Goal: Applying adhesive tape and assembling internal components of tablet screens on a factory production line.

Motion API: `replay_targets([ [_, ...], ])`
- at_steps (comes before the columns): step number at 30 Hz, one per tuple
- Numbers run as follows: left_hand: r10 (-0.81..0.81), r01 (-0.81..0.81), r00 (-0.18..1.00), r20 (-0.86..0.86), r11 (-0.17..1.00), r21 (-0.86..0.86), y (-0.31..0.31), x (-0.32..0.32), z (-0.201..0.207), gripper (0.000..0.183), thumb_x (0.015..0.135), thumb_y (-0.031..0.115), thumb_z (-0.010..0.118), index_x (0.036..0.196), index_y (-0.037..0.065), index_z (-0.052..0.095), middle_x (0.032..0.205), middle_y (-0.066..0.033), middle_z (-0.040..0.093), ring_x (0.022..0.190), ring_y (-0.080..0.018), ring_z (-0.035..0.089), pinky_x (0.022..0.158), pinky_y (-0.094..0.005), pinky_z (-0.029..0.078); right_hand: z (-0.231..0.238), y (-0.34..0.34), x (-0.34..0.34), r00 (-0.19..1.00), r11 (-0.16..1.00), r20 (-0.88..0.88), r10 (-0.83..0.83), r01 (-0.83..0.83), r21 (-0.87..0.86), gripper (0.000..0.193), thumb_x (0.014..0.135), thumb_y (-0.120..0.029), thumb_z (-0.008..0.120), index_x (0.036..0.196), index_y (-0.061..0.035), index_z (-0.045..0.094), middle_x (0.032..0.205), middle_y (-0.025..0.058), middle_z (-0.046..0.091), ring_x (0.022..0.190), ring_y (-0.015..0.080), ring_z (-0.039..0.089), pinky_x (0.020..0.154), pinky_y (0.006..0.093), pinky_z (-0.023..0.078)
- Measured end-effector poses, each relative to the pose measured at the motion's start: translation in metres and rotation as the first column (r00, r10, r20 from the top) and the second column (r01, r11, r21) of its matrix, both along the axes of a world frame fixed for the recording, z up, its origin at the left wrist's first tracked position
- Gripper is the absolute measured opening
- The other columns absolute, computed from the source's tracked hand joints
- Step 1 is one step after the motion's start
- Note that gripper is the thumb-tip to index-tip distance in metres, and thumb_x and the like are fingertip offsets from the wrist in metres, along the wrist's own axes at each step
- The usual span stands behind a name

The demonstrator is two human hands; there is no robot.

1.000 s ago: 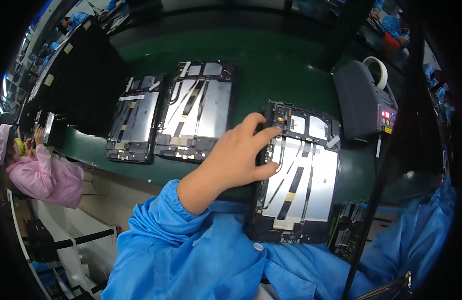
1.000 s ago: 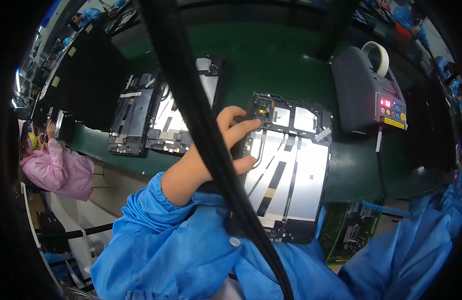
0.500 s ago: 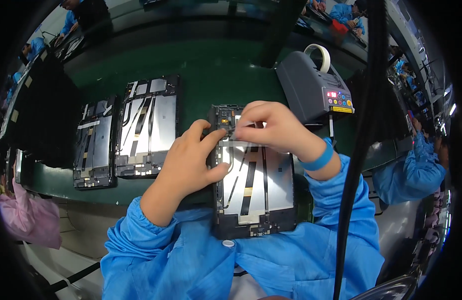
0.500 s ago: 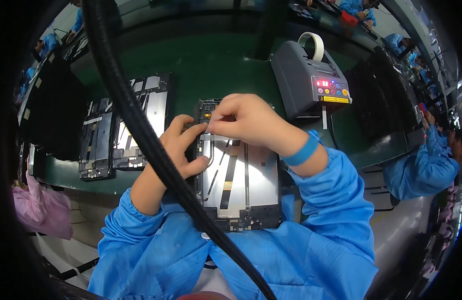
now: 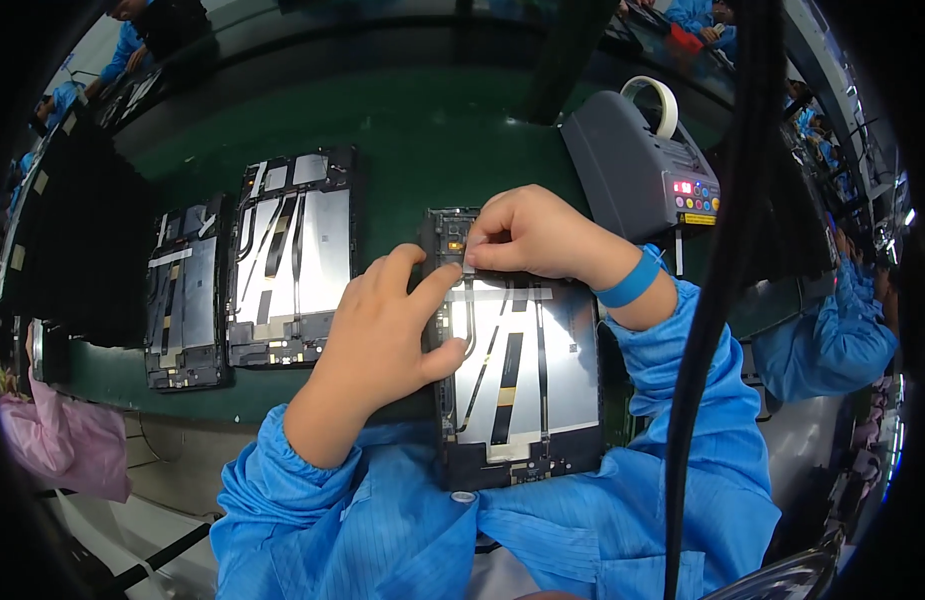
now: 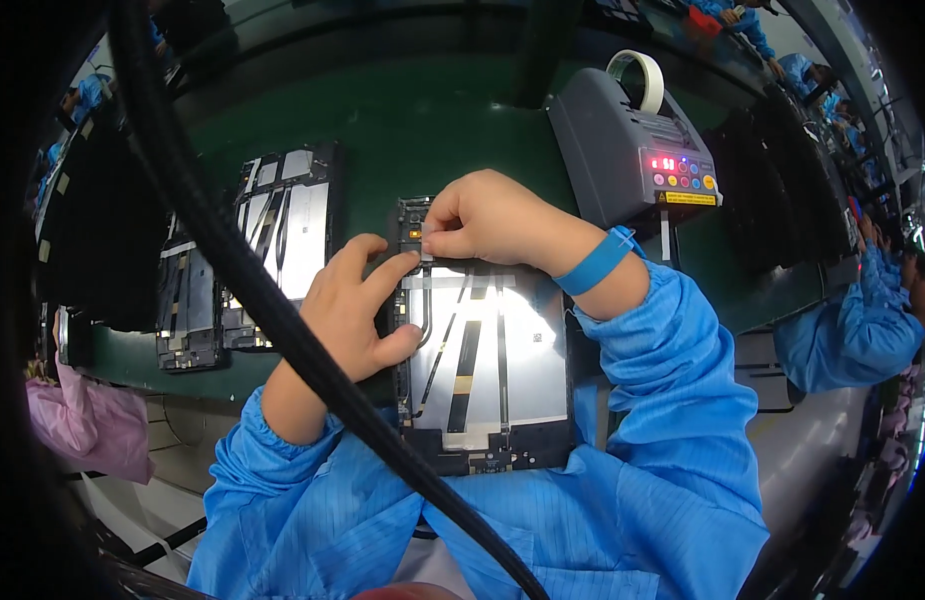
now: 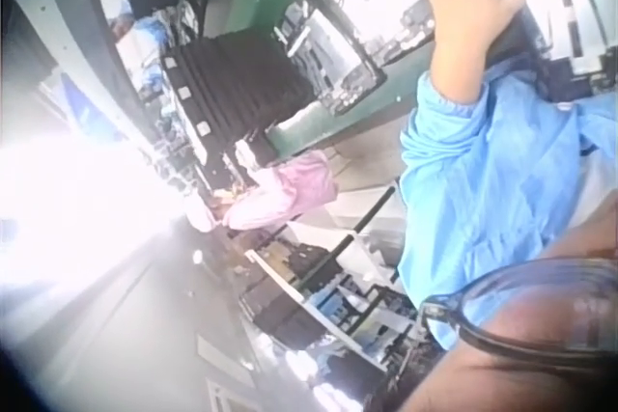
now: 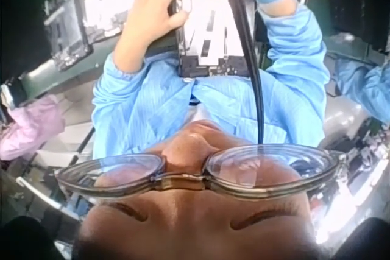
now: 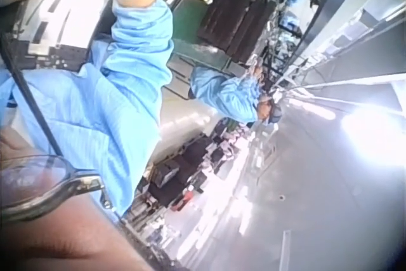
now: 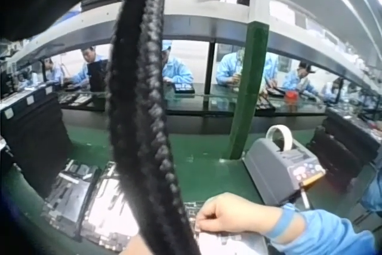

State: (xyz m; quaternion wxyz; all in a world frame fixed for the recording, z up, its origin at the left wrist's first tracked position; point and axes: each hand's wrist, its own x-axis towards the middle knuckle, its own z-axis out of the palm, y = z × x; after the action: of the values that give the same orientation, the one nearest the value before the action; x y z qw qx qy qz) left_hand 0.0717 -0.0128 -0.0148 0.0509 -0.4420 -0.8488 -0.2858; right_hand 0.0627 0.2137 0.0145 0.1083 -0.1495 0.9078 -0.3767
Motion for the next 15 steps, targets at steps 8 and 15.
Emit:
replay_targets([
  [8,-0.004,0.004,1.0,0.03,1.0,-0.014,0.0001,-0.0003,0.0024,0.058,0.065,0.029,0.071,0.117,0.007,0.058,0.113,-0.0217,0.048,0.102,-0.0368,0.052,0.086,-0.0438,0.045,-0.0019,-0.0016,0.0039,0.997,0.999,-0.073,0.005,-0.008,-0.042,0.011,0.074,-0.012,0.073,0.076,-0.0017,0.07,0.069,0.0078,0.06,0.062,0.0169,0.058,0.056,0.027,0.046],
  [15,-0.015,0.016,0.999,0.048,1.0,-0.006,0.0013,-0.0014,0.0028,0.059,0.064,0.029,0.072,0.117,0.008,0.059,0.114,-0.0227,0.048,0.104,-0.0376,0.052,0.088,-0.0442,0.044,0.0001,-0.0015,0.0044,0.997,0.999,-0.075,0.003,-0.006,-0.033,0.011,0.073,-0.01,0.073,0.075,-0.0003,0.069,0.068,0.0079,0.059,0.061,0.0168,0.057,0.055,0.0265,0.045],
])
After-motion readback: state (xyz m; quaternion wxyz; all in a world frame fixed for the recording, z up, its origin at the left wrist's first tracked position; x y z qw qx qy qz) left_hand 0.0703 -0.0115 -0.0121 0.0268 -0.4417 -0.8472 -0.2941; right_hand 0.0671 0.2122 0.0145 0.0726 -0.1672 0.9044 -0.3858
